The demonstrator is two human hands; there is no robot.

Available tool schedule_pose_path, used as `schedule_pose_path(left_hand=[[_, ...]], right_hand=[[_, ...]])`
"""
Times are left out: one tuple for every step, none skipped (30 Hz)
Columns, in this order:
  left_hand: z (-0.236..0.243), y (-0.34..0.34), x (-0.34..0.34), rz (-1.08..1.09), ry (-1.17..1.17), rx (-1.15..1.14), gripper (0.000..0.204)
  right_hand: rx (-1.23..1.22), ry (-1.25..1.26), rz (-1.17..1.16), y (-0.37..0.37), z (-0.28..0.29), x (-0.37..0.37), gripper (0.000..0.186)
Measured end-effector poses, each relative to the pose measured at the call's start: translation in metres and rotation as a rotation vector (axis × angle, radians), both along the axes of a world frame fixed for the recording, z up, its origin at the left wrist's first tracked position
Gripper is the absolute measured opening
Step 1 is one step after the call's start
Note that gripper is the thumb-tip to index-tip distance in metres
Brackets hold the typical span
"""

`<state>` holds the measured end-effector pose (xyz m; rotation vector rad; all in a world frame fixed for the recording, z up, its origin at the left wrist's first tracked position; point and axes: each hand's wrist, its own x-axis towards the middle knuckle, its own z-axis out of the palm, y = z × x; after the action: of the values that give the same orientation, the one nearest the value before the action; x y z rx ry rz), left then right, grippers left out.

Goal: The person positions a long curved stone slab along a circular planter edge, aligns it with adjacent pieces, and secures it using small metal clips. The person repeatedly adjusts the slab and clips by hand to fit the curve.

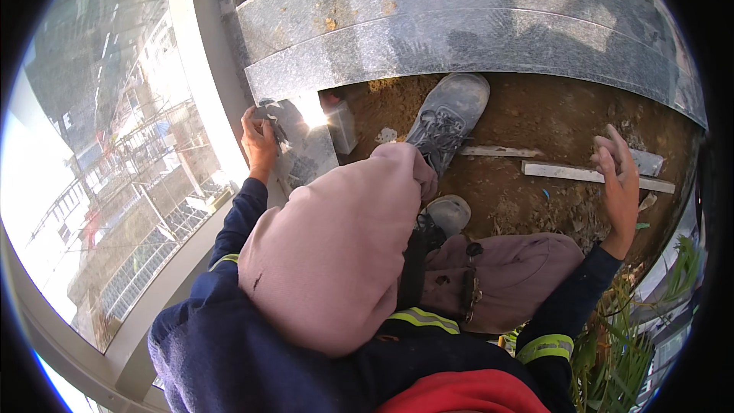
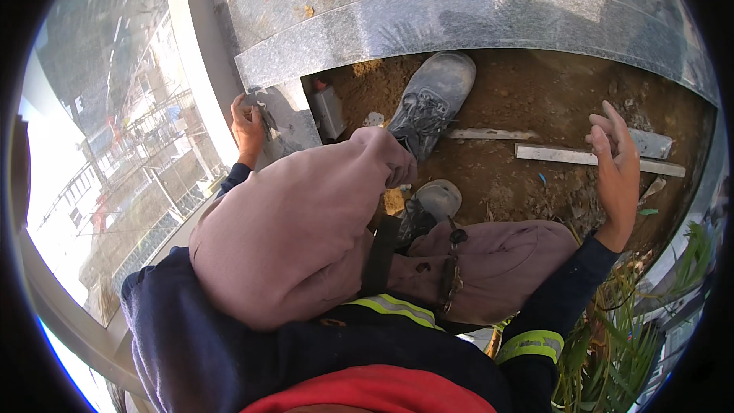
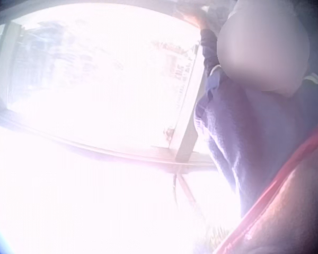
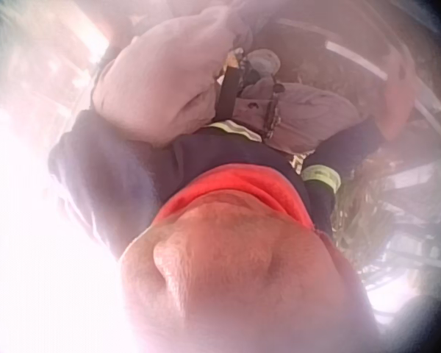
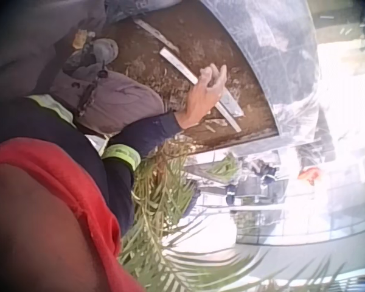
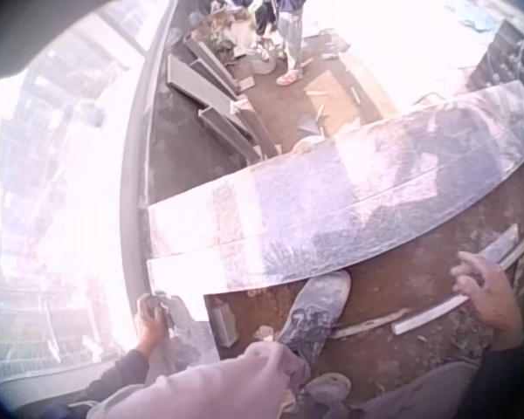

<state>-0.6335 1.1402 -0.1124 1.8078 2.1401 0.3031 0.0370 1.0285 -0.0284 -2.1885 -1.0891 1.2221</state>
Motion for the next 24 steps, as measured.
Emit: schedule_pose_path(left_hand=[[0.001, -0.002, 0.002, -0.041, 0.0, -0.062, 0.029], [0.0, -0.001, 0.002, -0.088, 0.046, -0.022, 0.03], [0.0, -0.002, -0.004, -0.13, 0.102, 0.027, 0.032], [0.0, -0.003, -0.01, -0.173, 0.158, 0.075, 0.033], [0.0, -0.004, -0.02, -0.121, 0.202, 0.071, 0.033], [-0.007, -0.003, -0.017, -0.126, 0.199, 0.078, 0.032], [-0.014, -0.001, -0.013, -0.13, 0.196, 0.085, 0.031], [-0.019, 0.0, -0.01, -0.135, 0.192, 0.093, 0.03], [-0.019, 0.0, -0.01, -0.139, 0.187, 0.096, 0.026], [-0.019, 0.0, -0.009, -0.145, 0.181, 0.099, 0.023], [-0.017, -0.001, -0.009, -0.151, 0.174, 0.103, 0.019], [-0.015, -0.004, -0.01, -0.165, 0.156, 0.066, 0.016], [-0.013, -0.007, -0.009, -0.184, 0.128, 0.036, 0.013], [-0.012, -0.005, -0.004, -0.213, 0.091, 0.019, 0.011], [-0.015, -0.007, 0.001, -0.219, 0.064, 0.064, 0.008], [-0.008, -0.009, 0.021, -0.253, 0.047, 0.068, 0.007], [-0.001, -0.007, 0.048, -0.282, -0.03, 0.07, 0.007], [-0.001, -0.007, 0.067, -0.286, -0.187, 0.048, 0.009], [0.004, -0.001, 0.103, -0.215, -0.363, -0.02, 0.012], [0.016, 0.002, 0.149, -0.149, -0.538, -0.104, 0.014], [0.043, 0.013, 0.196, -0.098, -0.687, -0.223, 0.016], [0.056, 0.024, 0.245, -0.054, -0.844, -0.368, 0.018], [0.058, 0.035, 0.279, -0.203, -0.976, -0.395, 0.017], [0.064, 0.042, 0.323, -0.22, -1.152, -0.463, 0.016]], right_hand=[[-0.001, 0.003, -0.006, 0.0, 0.0, 0.0, 0.061], [-0.003, 0.007, -0.001, 0.0, 0.0, 0.0, 0.061], [0.004, 0.019, 0.007, 0.002, -0.003, 0.0, 0.06], [0.011, 0.03, 0.016, 0.004, -0.005, 0.0, 0.06], [0.012, 0.036, 0.035, 0.006, -0.009, 0.0, 0.06], [0.004, 0.021, 0.043, 0.005, -0.007, 0.002, 0.059], [-0.003, 0.006, 0.051, 0.005, -0.004, 0.003, 0.059], [-0.005, -0.001, 0.041, 0.004, 0.0, 0.004, 0.058], [0.0, 0.003, 0.036, 0.004, 0.0, 0.003, 0.058], [0.004, 0.006, 0.03, 0.003, -0.001, 0.002, 0.058], [0.012, 0.023, 0.028, 0.002, -0.002, 0.002, 0.058], [0.021, 0.035, 0.024, -0.001, -0.005, 0.001, 0.058], [0.037, 0.036, 0.016, -0.003, -0.004, 0.004, 0.058], [0.012, 0.04, -0.002, -0.003, -0.001, 0.002, 0.058], [-0.004, 0.029, -0.029, 0.0, 0.005, -0.002, 0.058], [0.004, 0.065, -0.055, 0.002, 0.008, -0.005, 0.058], [0.023, 0.061, -0.015, 0.002, 0.006, -0.004, 0.057], [0.056, 0.055, 0.029, 0.005, 0.002, -0.006, 0.058], [0.063, 0.042, 0.057, 0.013, 0.004, -0.013, 0.059], [0.043, 0.043, 0.092, 0.021, 0.007, -0.019, 0.06], [0.107, 0.081, 0.088, 0.03, 0.006, -0.031, 0.059], [0.138, 0.107, 0.07, 0.036, 0.011, -0.042, 0.061], [0.204, 0.177, 0.016, 0.043, 0.01, -0.059, 0.065], [0.279, 0.273, -0.029, 0.041, -0.005, -0.068, 0.071]])
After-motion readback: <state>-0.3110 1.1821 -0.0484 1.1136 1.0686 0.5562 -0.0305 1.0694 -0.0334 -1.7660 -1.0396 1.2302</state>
